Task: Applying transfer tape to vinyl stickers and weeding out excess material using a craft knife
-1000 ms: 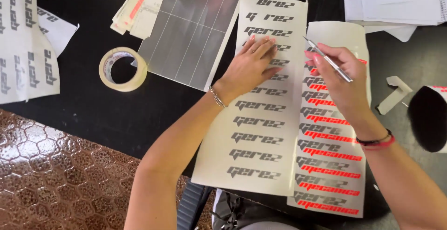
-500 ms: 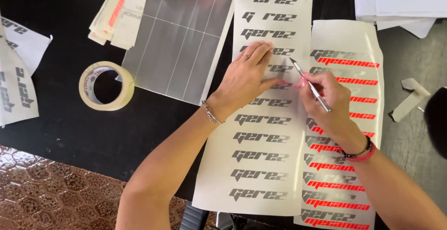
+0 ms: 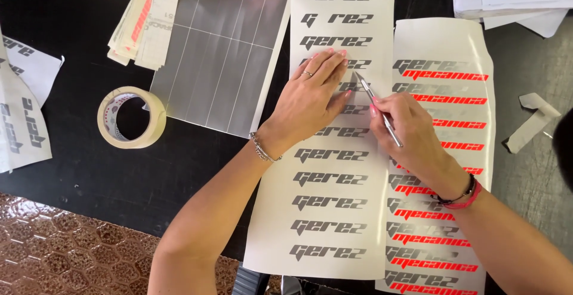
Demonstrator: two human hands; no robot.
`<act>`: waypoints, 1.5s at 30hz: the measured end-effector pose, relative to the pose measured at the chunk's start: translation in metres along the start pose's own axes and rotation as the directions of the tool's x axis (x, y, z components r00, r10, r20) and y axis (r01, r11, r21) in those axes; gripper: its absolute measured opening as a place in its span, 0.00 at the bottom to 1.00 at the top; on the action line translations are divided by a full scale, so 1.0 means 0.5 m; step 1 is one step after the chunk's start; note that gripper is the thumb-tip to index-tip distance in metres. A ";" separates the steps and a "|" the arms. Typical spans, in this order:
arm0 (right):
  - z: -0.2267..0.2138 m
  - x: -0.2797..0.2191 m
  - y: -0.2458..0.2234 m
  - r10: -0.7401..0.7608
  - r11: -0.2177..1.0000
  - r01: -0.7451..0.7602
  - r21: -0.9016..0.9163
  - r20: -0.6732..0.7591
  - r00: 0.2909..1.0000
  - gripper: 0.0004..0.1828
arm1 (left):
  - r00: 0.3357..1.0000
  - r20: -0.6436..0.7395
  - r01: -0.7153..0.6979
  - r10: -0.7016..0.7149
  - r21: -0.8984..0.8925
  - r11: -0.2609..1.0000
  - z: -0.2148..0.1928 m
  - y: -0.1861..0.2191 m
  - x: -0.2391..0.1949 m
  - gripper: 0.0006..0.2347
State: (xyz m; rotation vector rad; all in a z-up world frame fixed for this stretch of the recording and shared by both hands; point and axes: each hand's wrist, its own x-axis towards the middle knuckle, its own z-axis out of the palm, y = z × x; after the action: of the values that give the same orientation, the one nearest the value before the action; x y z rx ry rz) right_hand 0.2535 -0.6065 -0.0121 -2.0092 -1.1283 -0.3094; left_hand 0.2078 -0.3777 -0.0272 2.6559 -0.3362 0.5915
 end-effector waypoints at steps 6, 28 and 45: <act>0.002 0.002 -0.001 -0.064 0.991 0.070 -0.110 0.054 0.996 0.04 | 1.000 -0.011 -0.011 0.011 0.039 0.999 0.008 -0.003 -0.001 0.22; -0.001 -0.001 -0.002 0.002 0.991 0.010 -0.131 0.092 0.996 0.05 | 1.000 0.001 -0.015 0.015 0.045 0.999 -0.004 0.002 0.003 0.22; 0.006 -0.006 0.007 -0.062 0.974 0.080 -0.211 0.091 0.994 0.06 | 0.977 0.208 0.024 -0.052 0.135 0.991 -0.037 0.024 0.013 0.20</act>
State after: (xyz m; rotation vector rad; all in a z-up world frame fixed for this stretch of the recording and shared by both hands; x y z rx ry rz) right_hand 0.2540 -0.6071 -0.0177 -2.1901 -1.2676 -0.4017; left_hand 0.2033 -0.3812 -0.0051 2.8530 -0.3156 0.3296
